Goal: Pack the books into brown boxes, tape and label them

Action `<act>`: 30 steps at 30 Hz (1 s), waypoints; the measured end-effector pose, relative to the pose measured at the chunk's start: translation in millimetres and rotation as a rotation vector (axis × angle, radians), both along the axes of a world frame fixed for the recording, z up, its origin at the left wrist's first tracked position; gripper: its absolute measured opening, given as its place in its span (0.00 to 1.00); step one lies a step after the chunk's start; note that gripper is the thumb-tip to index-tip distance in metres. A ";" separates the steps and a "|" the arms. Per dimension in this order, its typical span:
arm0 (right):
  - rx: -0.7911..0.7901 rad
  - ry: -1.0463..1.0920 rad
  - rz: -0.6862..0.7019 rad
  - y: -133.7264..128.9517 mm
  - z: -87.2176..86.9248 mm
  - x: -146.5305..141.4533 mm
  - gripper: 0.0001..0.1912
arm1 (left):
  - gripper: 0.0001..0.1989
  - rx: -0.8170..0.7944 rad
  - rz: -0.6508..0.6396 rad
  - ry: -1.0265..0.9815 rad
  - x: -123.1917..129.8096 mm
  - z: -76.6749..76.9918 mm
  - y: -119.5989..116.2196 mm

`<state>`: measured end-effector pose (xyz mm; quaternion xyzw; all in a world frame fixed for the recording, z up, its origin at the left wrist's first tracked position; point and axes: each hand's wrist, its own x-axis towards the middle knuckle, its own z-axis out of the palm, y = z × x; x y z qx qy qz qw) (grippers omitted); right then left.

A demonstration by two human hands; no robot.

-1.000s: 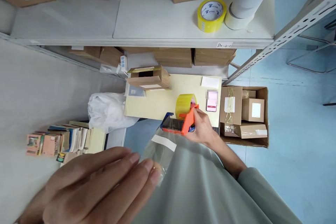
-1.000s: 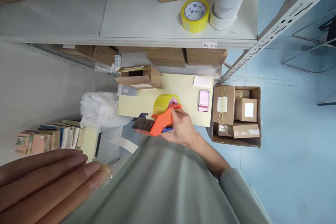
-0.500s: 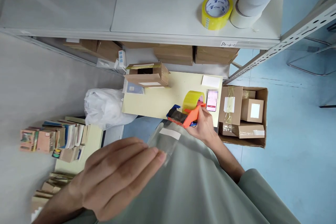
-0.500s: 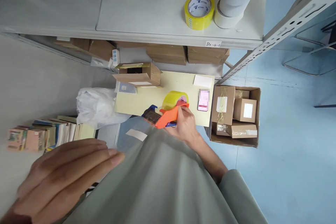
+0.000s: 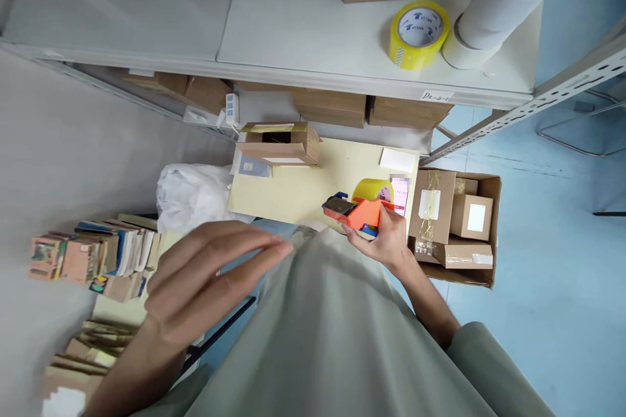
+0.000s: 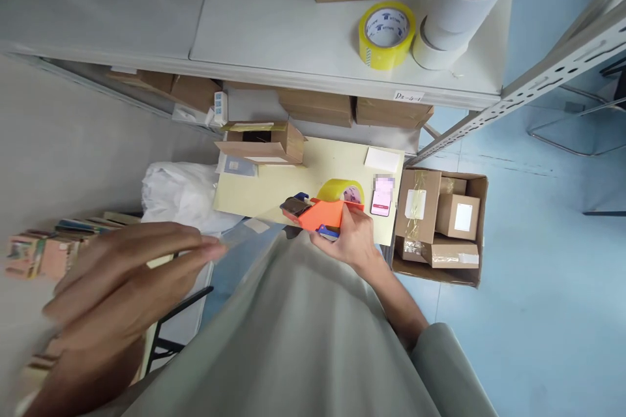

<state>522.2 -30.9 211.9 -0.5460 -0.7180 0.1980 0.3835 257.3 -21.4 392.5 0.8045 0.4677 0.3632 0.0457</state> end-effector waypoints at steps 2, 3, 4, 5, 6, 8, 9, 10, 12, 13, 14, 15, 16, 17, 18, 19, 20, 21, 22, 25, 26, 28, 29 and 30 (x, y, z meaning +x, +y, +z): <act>0.042 -0.058 -0.018 10.5 7.3 -1.8 0.19 | 0.17 0.106 -0.008 0.044 -10.9 -8.7 16.5; 0.060 -0.092 -0.028 16.6 11.5 -2.7 0.19 | 0.17 0.147 0.003 0.038 -16.1 -13.5 24.3; 0.078 -0.127 -0.041 23.0 15.9 -3.6 0.19 | 0.17 0.165 0.030 0.005 -20.9 -18.5 31.8; 0.097 -0.162 -0.056 29.6 20.4 -4.8 0.18 | 0.16 0.158 0.049 -0.033 -25.4 -23.6 38.9; 0.118 -0.197 -0.074 36.2 24.9 -6.5 0.18 | 0.16 0.138 0.061 -0.076 -29.9 -28.7 45.9; 0.166 -0.268 -0.119 48.2 33.7 -12.2 0.16 | 0.17 0.097 0.079 -0.172 -39.6 -38.8 59.4; 0.190 -0.302 -0.143 53.3 38.0 -16.6 0.15 | 0.18 0.083 0.095 -0.216 -45.5 -43.8 66.0; 0.212 -0.333 -0.165 57.6 42.1 -22.0 0.15 | 0.16 0.075 0.104 -0.250 -52.4 -48.8 72.2; 0.239 -0.381 -0.188 63.9 49.8 -35.9 0.15 | 0.12 0.071 0.098 -0.281 -69.4 -58.0 83.4; 0.241 -0.399 -0.190 66.2 53.0 -44.0 0.15 | 0.10 0.069 0.091 -0.287 -79.5 -62.2 88.3; 0.238 -0.416 -0.189 68.1 55.7 -52.8 0.14 | 0.09 0.065 0.083 -0.299 -90.4 -66.2 92.6; 0.236 -0.434 -0.186 69.9 57.5 -62.2 0.14 | 0.09 0.062 0.078 -0.320 -101.9 -69.9 96.7; 0.234 -0.452 -0.183 71.9 58.2 -72.1 0.14 | 0.09 0.059 0.073 -0.345 -113.7 -73.8 100.6; 0.232 -0.469 -0.178 74.4 57.7 -82.6 0.14 | 0.09 0.054 0.073 -0.371 -125.7 -78.0 104.7; 0.229 -0.483 -0.172 77.6 55.8 -93.8 0.15 | 0.09 0.049 0.077 -0.396 -137.5 -83.1 109.2; 0.222 -0.493 -0.166 81.6 52.2 -105.6 0.15 | 0.08 0.038 0.085 -0.420 -148.8 -89.4 114.4; 0.209 -0.499 -0.159 86.6 47.2 -118.0 0.15 | 0.06 0.019 0.096 -0.444 -159.4 -97.2 120.2; 0.193 -0.503 -0.154 92.5 40.6 -130.8 0.16 | 0.04 -0.003 0.110 -0.470 -169.1 -106.9 126.7; 0.176 -0.507 -0.155 99.3 33.0 -143.7 0.16 | 0.04 -0.029 0.128 -0.500 -177.5 -118.3 133.6; 0.130 -0.544 -0.195 123.1 6.9 -179.2 0.16 | 0.10 -0.117 0.204 -0.602 -194.7 -160.3 154.6; 0.112 -0.560 -0.212 131.3 -1.4 -188.9 0.16 | 0.11 -0.153 0.225 -0.632 -197.8 -175.2 160.8; 0.061 -0.592 -0.241 146.3 -15.2 -204.1 0.16 | 0.14 -0.196 0.249 -0.714 -200.4 -202.8 171.6; 0.031 -0.608 -0.252 152.8 -20.7 -209.7 0.16 | 0.15 -0.235 0.258 -0.753 -200.1 -214.8 176.3; -0.002 -0.627 -0.262 158.2 -25.3 -214.1 0.16 | 0.16 -0.282 0.270 -0.790 -198.9 -225.5 180.5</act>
